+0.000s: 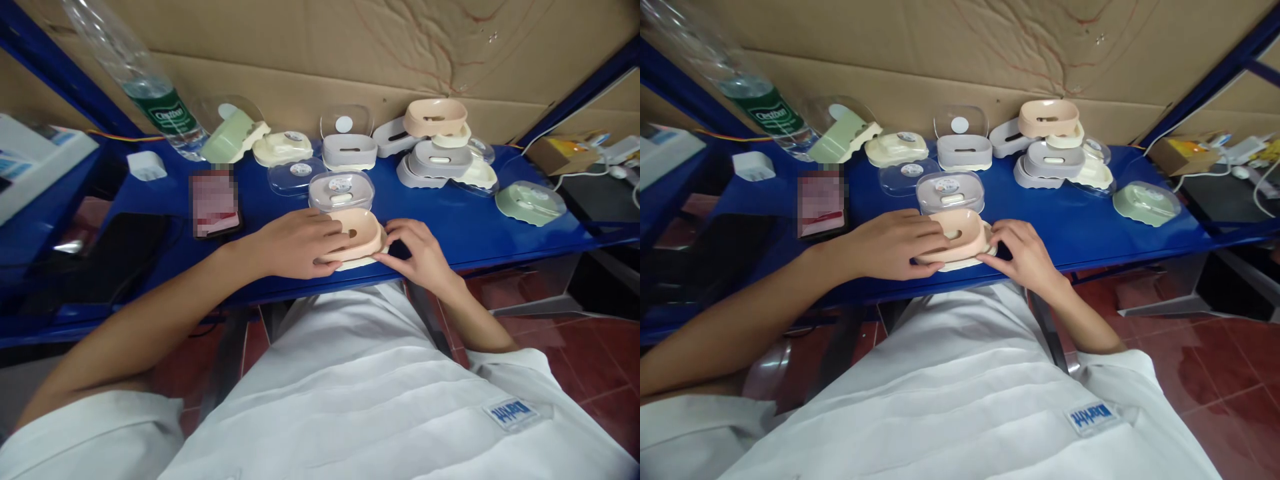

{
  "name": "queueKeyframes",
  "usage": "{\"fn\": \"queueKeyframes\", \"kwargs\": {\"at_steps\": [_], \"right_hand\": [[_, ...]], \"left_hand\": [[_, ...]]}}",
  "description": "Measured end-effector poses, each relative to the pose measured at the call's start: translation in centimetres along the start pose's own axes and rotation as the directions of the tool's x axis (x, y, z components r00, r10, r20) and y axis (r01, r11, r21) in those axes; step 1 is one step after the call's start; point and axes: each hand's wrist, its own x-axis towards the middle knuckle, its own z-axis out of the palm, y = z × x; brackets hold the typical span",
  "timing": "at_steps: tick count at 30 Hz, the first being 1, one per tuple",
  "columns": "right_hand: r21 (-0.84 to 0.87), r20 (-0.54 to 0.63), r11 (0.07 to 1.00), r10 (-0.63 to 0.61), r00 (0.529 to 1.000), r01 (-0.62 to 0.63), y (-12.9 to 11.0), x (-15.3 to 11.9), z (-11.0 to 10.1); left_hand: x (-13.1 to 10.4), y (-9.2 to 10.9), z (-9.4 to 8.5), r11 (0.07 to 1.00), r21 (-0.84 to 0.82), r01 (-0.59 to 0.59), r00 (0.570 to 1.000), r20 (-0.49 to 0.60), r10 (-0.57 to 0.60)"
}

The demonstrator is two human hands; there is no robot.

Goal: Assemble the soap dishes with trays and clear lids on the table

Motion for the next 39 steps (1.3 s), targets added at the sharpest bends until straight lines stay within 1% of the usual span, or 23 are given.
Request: {"fn": "queueKeyframes", "kwargs": {"at_steps": [1,2,5,7,9,11,13,15,18,21,23,26,29,31,32,33,34,36,38,39], "right_hand": [[0.013,-0.014,1.000,0.026,1.000,-0.026,-0.1,-0.2,-0.1],[0.032,0.007,0.999,0.039,0.999,-0.040,-0.1,-0.3,-0.2],[0.097,0.184,0.994,0.032,0.982,-0.050,-0.2,-0.4,-0.2],[0.123,0.255,0.990,0.031,0.966,-0.065,-0.1,-0.3,0.0],[0.133,0.252,0.989,0.029,0.967,-0.064,0.0,-0.3,0.1],[0.138,0.217,0.990,0.012,0.976,-0.042,0.0,-0.3,0.3],[0.141,0.176,0.990,0.000,0.984,-0.025,0.1,-0.5,0.4],[0.138,0.150,0.990,0.001,0.989,-0.022,0.0,-0.6,0.5],[0.097,0.135,0.995,0.002,0.991,-0.015,-0.1,-0.7,0.7],[0.050,0.105,0.998,-0.030,0.994,0.025,-0.2,-0.8,1.0],[0.035,0.090,0.998,-0.057,0.994,0.054,-0.3,-0.8,1.1],[0.017,0.107,0.995,-0.102,0.989,0.101,-0.4,-0.9,1.1],[0.024,0.149,0.991,-0.132,0.980,0.130,-0.5,-0.9,1.0],[0.042,0.162,0.992,-0.127,0.979,0.122,-0.5,-0.9,1.0],[0.052,0.162,0.992,-0.122,0.979,0.115,-0.5,-0.9,0.9],[0.062,0.161,0.992,-0.119,0.980,0.110,-0.5,-0.8,0.9],[0.070,0.155,0.992,-0.118,0.981,0.108,-0.5,-0.8,0.9],[0.080,0.141,0.991,-0.120,0.983,0.110,-0.4,-0.8,0.9],[0.084,0.138,0.991,-0.117,0.984,0.107,-0.3,-0.8,0.9],[0.087,0.141,0.991,-0.112,0.984,0.100,-0.2,-0.8,0.9]], "left_hand": [[0.0,0.0,0.2,1.000,-0.002,0.003,1.000,0.013,-0.003],[0.1,-0.1,0.3,1.000,0.000,0.006,1.000,0.023,-0.006],[0.3,0.0,0.4,1.000,0.012,0.012,0.999,0.042,-0.013],[0.6,0.1,0.2,1.000,0.001,0.005,0.998,0.063,-0.005],[0.9,0.3,-0.1,0.999,-0.034,0.007,0.996,0.094,-0.003],[1.1,0.8,-0.5,0.997,-0.073,0.028,0.991,0.134,-0.018],[1.1,1.5,-1.0,0.993,-0.095,0.070,0.984,0.170,-0.053],[0.9,2.3,-1.3,0.986,-0.095,0.136,0.975,0.189,-0.116],[0.3,3.3,-1.2,0.965,-0.132,0.225,0.965,0.168,-0.201],[-0.4,3.7,-0.4,0.944,-0.227,0.240,0.970,0.094,-0.224],[-0.9,3.9,0.2,0.928,-0.276,0.249,0.969,0.064,-0.240],[-1.5,4.3,0.6,0.917,-0.296,0.269,0.963,0.085,-0.255],[-1.8,4.4,0.0,0.916,-0.314,0.250,0.968,0.090,-0.233],[-1.9,3.5,-0.8,0.900,-0.354,0.254,0.966,0.057,-0.251],[-1.9,2.5,-1.2,0.887,-0.366,0.281,0.957,0.030,-0.290],[-1.9,1.1,-1.5,0.873,-0.357,0.331,0.933,-0.012,-0.359],[-2.0,-0.5,-1.7,0.869,-0.304,0.391,0.901,-0.066,-0.429],[-2.2,-4.6,-1.2,0.854,-0.162,0.494,0.854,-0.093,-0.512],[-2.4,-8.8,0.3,0.832,-0.088,0.547,0.834,-0.032,-0.551],[-2.5,-10.6,1.3,0.834,-0.070,0.547,0.837,0.027,-0.546]]}}
